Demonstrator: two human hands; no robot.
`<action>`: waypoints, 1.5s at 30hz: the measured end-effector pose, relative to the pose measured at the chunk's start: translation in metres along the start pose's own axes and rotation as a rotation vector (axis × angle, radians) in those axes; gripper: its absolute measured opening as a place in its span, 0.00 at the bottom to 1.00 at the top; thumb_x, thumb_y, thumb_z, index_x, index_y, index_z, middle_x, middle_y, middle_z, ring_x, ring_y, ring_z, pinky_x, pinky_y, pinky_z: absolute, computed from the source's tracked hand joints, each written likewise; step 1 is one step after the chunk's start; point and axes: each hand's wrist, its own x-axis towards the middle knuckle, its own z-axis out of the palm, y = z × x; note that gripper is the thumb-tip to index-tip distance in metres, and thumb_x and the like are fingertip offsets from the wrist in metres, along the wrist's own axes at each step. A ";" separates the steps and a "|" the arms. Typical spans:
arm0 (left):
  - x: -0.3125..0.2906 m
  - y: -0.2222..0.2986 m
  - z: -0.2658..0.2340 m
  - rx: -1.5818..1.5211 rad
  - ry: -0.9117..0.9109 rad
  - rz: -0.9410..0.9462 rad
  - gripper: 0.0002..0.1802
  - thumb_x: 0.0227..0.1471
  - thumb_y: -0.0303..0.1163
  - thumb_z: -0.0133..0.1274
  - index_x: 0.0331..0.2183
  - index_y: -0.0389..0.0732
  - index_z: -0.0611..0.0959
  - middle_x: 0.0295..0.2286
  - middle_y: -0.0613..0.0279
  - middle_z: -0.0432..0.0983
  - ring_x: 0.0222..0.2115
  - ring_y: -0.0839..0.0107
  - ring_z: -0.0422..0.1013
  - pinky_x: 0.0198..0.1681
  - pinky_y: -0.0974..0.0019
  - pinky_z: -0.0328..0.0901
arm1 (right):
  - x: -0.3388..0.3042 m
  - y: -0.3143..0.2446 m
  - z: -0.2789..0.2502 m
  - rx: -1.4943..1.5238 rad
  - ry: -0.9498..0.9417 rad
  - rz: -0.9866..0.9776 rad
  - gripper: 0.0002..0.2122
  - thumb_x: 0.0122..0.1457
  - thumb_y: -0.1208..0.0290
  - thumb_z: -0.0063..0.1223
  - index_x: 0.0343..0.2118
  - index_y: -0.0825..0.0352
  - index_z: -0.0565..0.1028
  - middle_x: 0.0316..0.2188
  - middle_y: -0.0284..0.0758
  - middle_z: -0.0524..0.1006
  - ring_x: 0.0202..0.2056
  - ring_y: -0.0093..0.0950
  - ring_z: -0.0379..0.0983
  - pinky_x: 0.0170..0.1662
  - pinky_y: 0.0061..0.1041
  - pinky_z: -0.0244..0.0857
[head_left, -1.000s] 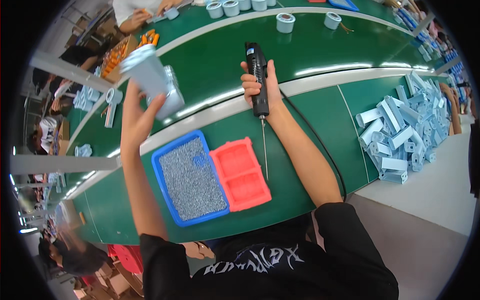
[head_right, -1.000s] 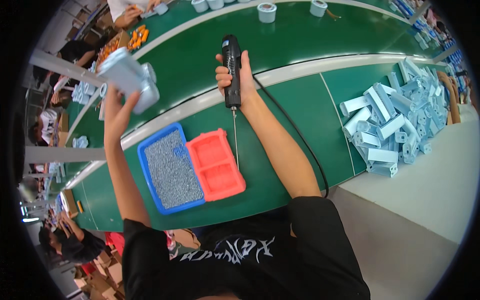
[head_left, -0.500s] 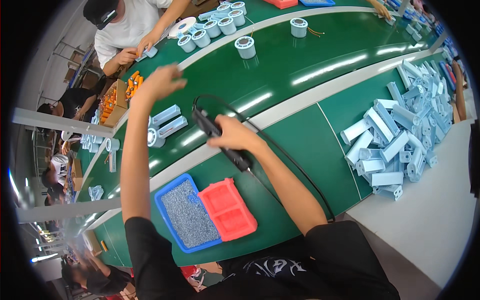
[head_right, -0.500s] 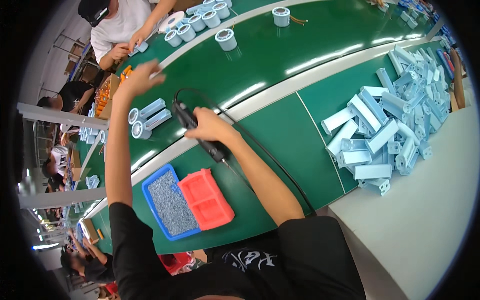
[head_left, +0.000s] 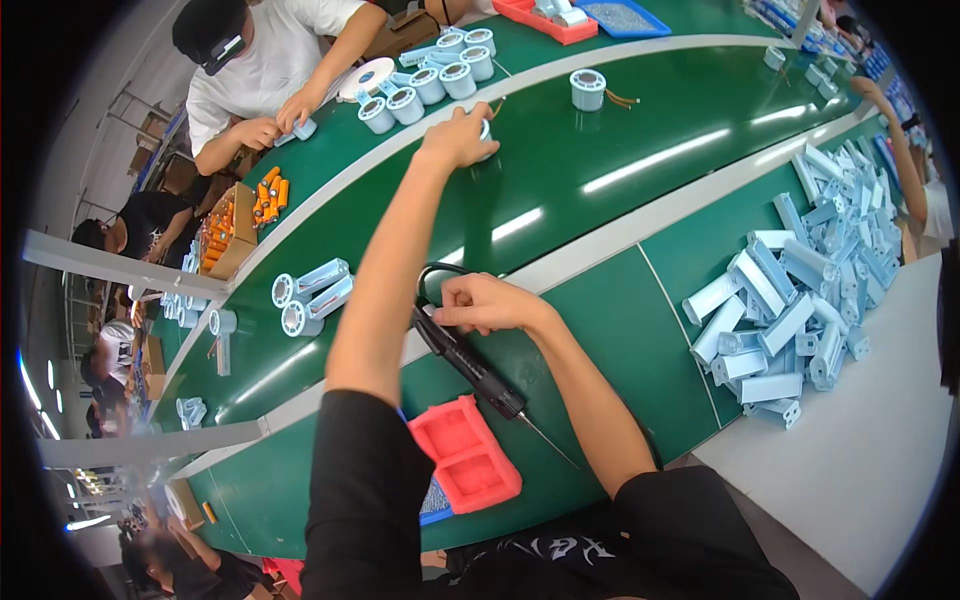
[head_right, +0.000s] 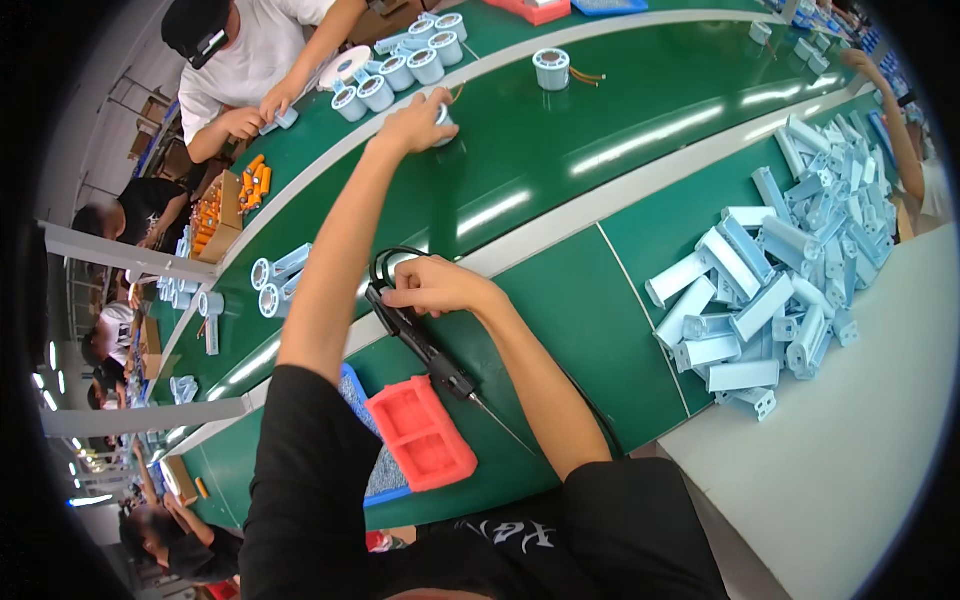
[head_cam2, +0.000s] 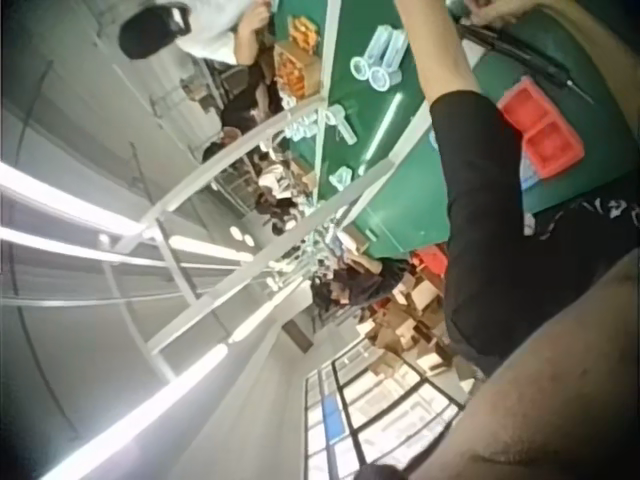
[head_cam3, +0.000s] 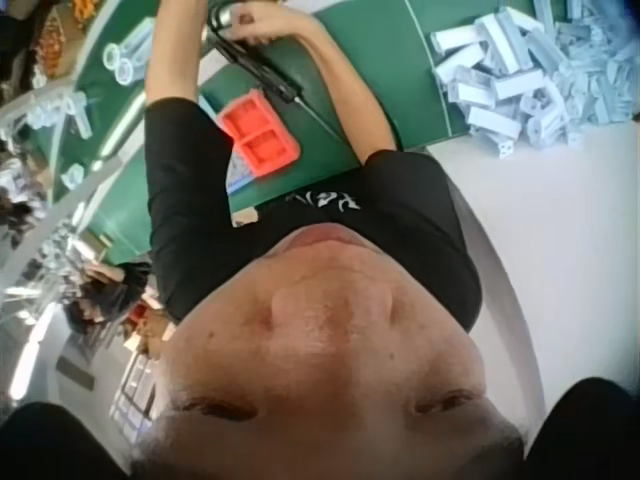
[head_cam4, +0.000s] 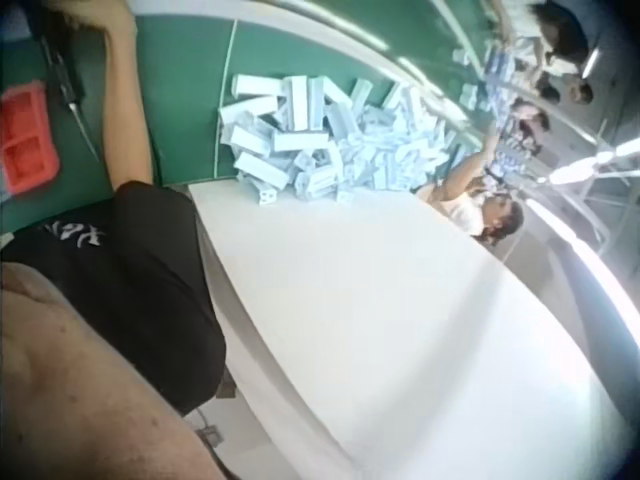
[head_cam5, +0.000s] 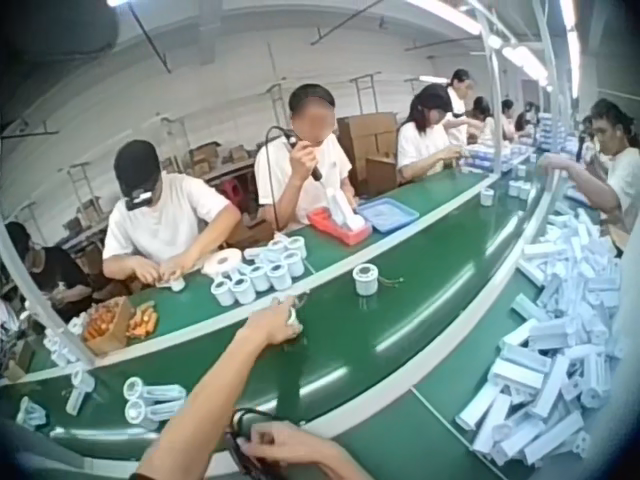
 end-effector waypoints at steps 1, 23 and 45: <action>-0.011 -0.009 -0.012 0.002 0.002 0.067 0.42 0.47 0.48 0.57 0.61 0.53 0.60 0.53 0.45 0.66 0.46 0.50 0.72 0.49 0.51 0.66 | 0.003 0.003 -0.002 0.109 0.041 -0.073 0.08 0.52 0.64 0.58 0.27 0.63 0.74 0.17 0.30 0.73 0.15 0.18 0.64 0.18 0.16 0.57; -0.409 -0.006 0.046 -0.646 0.138 0.431 0.30 0.46 0.41 0.62 0.51 0.42 0.73 0.44 0.57 0.68 0.46 0.59 0.66 0.51 0.57 0.61 | 0.070 0.002 -0.226 -0.053 1.621 -0.273 0.41 0.46 0.62 0.67 0.61 0.65 0.56 0.55 0.47 0.64 0.52 0.41 0.62 0.58 0.40 0.58; -0.414 -0.034 0.065 -0.713 0.212 0.392 0.24 0.47 0.41 0.60 0.45 0.45 0.75 0.41 0.60 0.67 0.40 0.61 0.64 0.47 0.61 0.59 | -0.061 -0.037 0.033 -0.257 0.708 -0.538 0.32 0.43 0.78 0.62 0.54 0.60 0.64 0.51 0.40 0.68 0.46 0.35 0.69 0.50 0.33 0.66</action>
